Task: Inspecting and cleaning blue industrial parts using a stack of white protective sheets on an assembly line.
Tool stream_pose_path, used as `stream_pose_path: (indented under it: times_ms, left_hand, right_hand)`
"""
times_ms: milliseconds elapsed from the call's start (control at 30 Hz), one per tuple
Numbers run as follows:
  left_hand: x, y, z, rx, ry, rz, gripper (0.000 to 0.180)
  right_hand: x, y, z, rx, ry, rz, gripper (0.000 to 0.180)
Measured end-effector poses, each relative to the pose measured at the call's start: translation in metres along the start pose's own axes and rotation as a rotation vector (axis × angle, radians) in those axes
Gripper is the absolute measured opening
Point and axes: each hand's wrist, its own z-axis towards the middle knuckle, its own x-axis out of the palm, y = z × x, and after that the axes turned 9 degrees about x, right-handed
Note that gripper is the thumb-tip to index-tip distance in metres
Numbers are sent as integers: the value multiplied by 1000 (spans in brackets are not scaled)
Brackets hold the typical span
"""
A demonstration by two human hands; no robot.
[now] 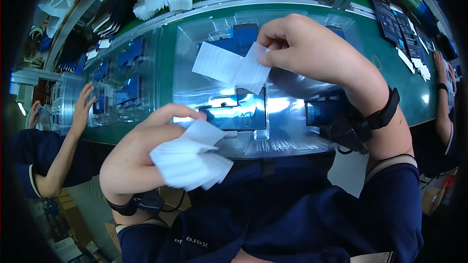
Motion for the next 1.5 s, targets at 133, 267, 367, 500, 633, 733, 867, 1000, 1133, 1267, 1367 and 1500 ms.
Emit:
stream_pose_path:
  times_ms: [133,267,367,500,633,733,867,1000,1133,1267,1367,1500]
  left_hand:
    - [15,-3,11,-86,-63,59,28]
    - [18,-10,14,-78,74,245,24]
    - [22,-14,14,-34,161,424,23]
    - [29,-16,15,9,97,518,27]
    - [30,-15,20,-37,61,465,28]
    - [30,-15,23,-23,0,467,27]
    - [31,-14,23,45,-73,558,25]
    - [32,-9,21,27,-100,479,25]
    - [35,-3,19,-46,-151,284,28]
    - [36,3,20,33,-164,342,27]
    - [36,3,19,40,-165,354,27]
    - [34,2,14,14,-271,276,28]
  right_hand:
    - [2,-3,0,-81,-12,81,17]
    - [7,-6,0,-103,-89,230,16]
    - [10,-7,1,-101,-91,211,17]
    - [10,-7,2,-121,-76,215,18]
    - [10,-5,0,-136,-96,216,18]
    - [9,-3,-2,-115,-88,223,17]
    - [9,-2,-1,-110,-102,219,15]
    - [9,-2,0,-144,-137,272,14]
    - [12,-2,-1,-224,-47,144,15]
    - [17,-1,-3,-289,51,47,16]
    - [18,1,-5,-272,54,65,15]
    - [20,2,-4,-296,20,89,13]
